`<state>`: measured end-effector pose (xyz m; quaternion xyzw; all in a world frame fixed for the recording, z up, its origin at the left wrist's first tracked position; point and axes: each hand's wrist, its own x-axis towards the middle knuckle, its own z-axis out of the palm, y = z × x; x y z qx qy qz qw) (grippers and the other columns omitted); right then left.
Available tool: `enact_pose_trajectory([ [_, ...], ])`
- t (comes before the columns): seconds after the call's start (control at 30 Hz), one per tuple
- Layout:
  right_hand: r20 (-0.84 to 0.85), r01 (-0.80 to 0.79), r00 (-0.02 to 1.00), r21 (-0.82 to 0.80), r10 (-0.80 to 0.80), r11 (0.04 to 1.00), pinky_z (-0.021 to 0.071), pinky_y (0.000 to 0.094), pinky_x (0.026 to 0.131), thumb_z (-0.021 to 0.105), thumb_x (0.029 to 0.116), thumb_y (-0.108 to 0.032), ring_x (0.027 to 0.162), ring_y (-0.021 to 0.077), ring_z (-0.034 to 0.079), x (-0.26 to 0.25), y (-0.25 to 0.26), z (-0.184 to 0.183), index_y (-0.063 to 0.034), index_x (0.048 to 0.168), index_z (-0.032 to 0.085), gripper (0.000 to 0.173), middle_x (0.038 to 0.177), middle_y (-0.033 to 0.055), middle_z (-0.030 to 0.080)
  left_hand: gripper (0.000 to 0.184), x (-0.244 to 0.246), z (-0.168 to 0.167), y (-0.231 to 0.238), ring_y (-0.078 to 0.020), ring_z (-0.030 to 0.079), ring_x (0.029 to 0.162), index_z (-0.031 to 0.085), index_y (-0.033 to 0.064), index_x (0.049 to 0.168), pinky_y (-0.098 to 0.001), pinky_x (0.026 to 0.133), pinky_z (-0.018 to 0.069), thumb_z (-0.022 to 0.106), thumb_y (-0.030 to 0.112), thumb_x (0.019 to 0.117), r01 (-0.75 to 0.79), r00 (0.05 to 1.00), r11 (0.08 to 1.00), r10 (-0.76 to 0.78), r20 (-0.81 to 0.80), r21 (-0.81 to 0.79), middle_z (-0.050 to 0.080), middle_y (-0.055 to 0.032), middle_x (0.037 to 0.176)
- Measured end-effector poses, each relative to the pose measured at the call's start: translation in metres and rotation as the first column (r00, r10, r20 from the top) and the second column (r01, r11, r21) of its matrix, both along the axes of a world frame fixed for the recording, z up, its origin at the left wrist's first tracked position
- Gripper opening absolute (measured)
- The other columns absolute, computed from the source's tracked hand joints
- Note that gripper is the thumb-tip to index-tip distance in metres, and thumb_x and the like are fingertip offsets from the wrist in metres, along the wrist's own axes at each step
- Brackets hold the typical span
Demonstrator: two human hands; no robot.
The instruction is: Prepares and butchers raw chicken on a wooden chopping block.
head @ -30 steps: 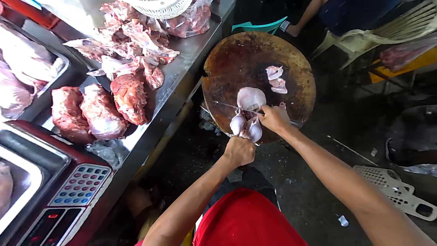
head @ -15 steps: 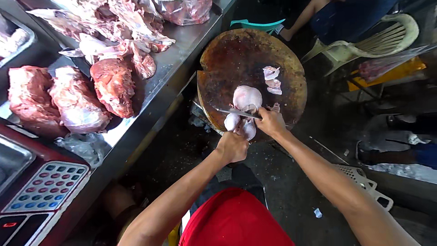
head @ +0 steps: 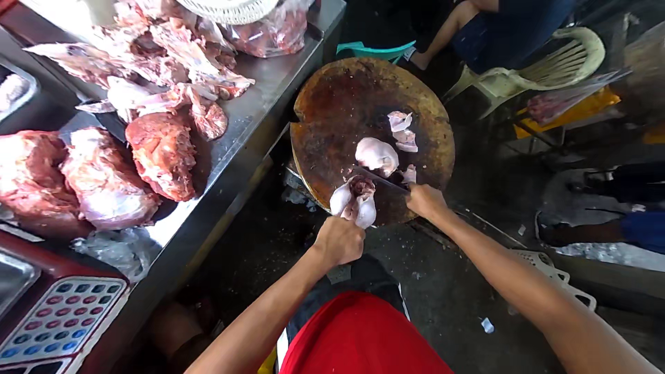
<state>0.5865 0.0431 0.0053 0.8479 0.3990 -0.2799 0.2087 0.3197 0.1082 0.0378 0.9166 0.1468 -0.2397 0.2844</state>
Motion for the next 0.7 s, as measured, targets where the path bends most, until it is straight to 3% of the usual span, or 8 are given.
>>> enact_pose_trajectory([
  [0.13, -0.017, 0.026, 1.000, 0.000, -0.026, 1.000, 0.0523, 0.0637, 0.093, 0.055, 0.1006, -0.026, 0.114, 0.0437, 0.067, -0.006, -0.011, -0.002, -0.0035, 0.139, 0.056, 0.044, 0.120, 0.0256, 0.068, 0.037, -0.009, -0.003, 0.005, -0.0410, 0.070, 0.092, 0.068, 0.0044, 0.098, -0.0612, 0.072, 0.0500, 0.040, 0.029, 0.1014, -0.033, 0.997, 0.999, 0.033, 0.070, 0.002, 0.070, -0.0197, 0.090],
  [0.33, -0.074, 0.085, 0.993, -0.038, -0.087, 0.996, 0.0521, 0.0631, 0.095, 0.056, 0.1008, -0.025, 0.119, 0.0426, 0.065, -0.017, -0.024, 0.003, -0.0008, 0.136, 0.058, 0.042, 0.127, 0.0258, 0.066, 0.033, -0.048, -0.013, 0.011, -0.0376, 0.071, 0.079, 0.067, 0.0080, 0.081, -0.0593, 0.064, 0.0508, 0.045, 0.027, 0.0971, -0.186, 0.933, 0.983, 0.177, 0.315, -0.002, 0.068, -0.0149, 0.075],
  [0.5, -0.091, 0.082, 0.992, -0.037, -0.085, 0.996, 0.0523, 0.0642, 0.094, 0.058, 0.0990, -0.022, 0.118, 0.0441, 0.065, -0.018, -0.034, 0.006, 0.0007, 0.136, 0.056, 0.044, 0.126, 0.0266, 0.066, 0.033, -0.096, 0.008, 0.011, -0.0364, 0.071, 0.078, 0.069, 0.0102, 0.081, -0.0605, 0.065, 0.0501, 0.047, 0.029, 0.0962, -0.324, 0.918, 0.946, 0.317, 0.239, -0.009, 0.069, -0.0130, 0.074],
  [0.57, -0.091, 0.067, 0.994, 0.006, -0.066, 0.998, 0.0530, 0.0649, 0.092, 0.058, 0.1001, -0.023, 0.115, 0.0450, 0.066, -0.022, -0.039, 0.011, 0.0014, 0.137, 0.056, 0.045, 0.123, 0.0273, 0.067, 0.033, -0.122, 0.015, 0.009, -0.0349, 0.071, 0.086, 0.075, 0.0108, 0.090, -0.0623, 0.075, 0.0511, 0.049, 0.029, 0.0978, -0.492, 0.849, 0.861, 0.507, 0.148, -0.128, 0.072, -0.0124, 0.083],
  [0.6, -0.099, 0.061, 0.994, 0.051, -0.055, 0.997, 0.0533, 0.0659, 0.091, 0.057, 0.1014, -0.025, 0.113, 0.0460, 0.067, -0.026, -0.042, 0.012, 0.0000, 0.137, 0.056, 0.043, 0.121, 0.0278, 0.067, 0.033, -0.137, 0.015, 0.005, -0.0309, 0.072, 0.089, 0.077, 0.0116, 0.092, -0.0605, 0.079, 0.0522, 0.050, 0.029, 0.0974, -0.603, 0.766, 0.774, 0.630, 0.131, -0.196, 0.074, -0.0103, 0.086],
  [0.7, -0.199, 0.100, 0.979, 0.239, -0.052, 0.966, 0.0518, 0.0711, 0.088, 0.059, 0.1032, -0.029, 0.105, 0.0522, 0.067, -0.044, -0.060, 0.013, 0.0011, 0.130, 0.063, 0.040, 0.110, 0.0315, 0.070, 0.030, -0.182, 0.007, -0.020, -0.0140, 0.069, 0.082, 0.076, 0.0117, 0.082, -0.0465, 0.078, 0.0551, 0.051, 0.024, 0.0916, -0.806, 0.380, 0.415, 0.910, 0.168, -0.423, 0.073, -0.0002, 0.082],
])
